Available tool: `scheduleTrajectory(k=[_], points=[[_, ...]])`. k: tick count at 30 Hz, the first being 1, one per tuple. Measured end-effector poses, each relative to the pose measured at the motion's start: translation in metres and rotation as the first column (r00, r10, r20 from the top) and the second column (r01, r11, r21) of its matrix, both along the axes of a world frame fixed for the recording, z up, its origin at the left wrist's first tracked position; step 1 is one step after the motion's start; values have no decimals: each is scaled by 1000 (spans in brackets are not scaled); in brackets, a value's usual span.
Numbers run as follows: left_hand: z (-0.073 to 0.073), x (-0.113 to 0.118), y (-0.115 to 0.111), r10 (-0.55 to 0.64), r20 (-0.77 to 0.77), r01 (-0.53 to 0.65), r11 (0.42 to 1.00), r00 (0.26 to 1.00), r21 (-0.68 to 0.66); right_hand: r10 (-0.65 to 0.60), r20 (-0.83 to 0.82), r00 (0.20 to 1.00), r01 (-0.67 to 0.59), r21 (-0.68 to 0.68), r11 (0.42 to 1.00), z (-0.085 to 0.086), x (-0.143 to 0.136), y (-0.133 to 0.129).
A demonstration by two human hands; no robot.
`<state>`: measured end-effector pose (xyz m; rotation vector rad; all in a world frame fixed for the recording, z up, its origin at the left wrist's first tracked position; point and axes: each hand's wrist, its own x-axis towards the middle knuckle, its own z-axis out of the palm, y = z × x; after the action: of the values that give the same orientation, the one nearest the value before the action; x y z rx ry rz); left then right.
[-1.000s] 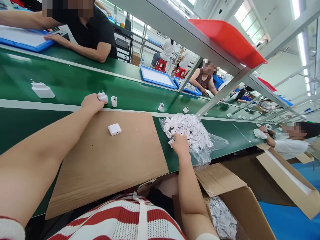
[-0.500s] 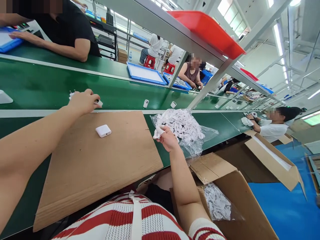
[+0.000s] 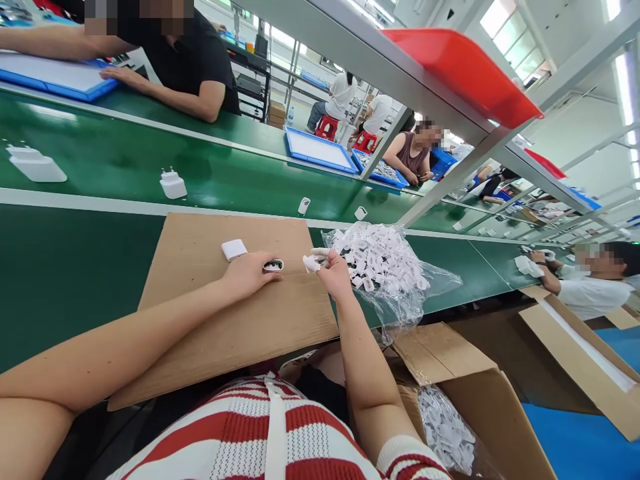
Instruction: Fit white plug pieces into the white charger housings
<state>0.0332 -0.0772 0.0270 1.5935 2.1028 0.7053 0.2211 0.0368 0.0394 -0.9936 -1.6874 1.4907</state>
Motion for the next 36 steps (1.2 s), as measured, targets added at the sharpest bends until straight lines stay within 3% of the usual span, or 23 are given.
scheduleTrajectory(k=[4,7,11,14,19,24,29,33,36], points=[[-6,-2,0,-39,193,25,997,980,75,116,-19,993,-116,39,993,-4,-7,-1],[-10,-4,0,-67,285,36,993,956,114,188,33,982,-191,209,959,-5,-14,-3],[-20,-8,1,-51,362,11,994,931,110,225,197,954,-293,467,834,-3,-27,-6],[-30,-11,4,-88,431,15,985,898,169,261,315,913,-395,516,760,-2,-34,-8],[-39,-12,7,-136,534,8,972,834,236,175,513,840,-464,515,720,-1,-37,-10],[-41,-12,8,-157,553,21,970,818,244,97,607,789,-513,564,648,0,-37,-16],[-34,-12,4,-156,431,55,970,889,239,32,675,737,-538,558,631,6,-43,-26],[-21,-14,-3,-126,95,115,986,987,119,28,646,763,-488,548,679,15,-45,-35],[-12,-16,-3,-144,-87,149,987,986,57,35,611,791,-449,540,712,17,-47,-37]])
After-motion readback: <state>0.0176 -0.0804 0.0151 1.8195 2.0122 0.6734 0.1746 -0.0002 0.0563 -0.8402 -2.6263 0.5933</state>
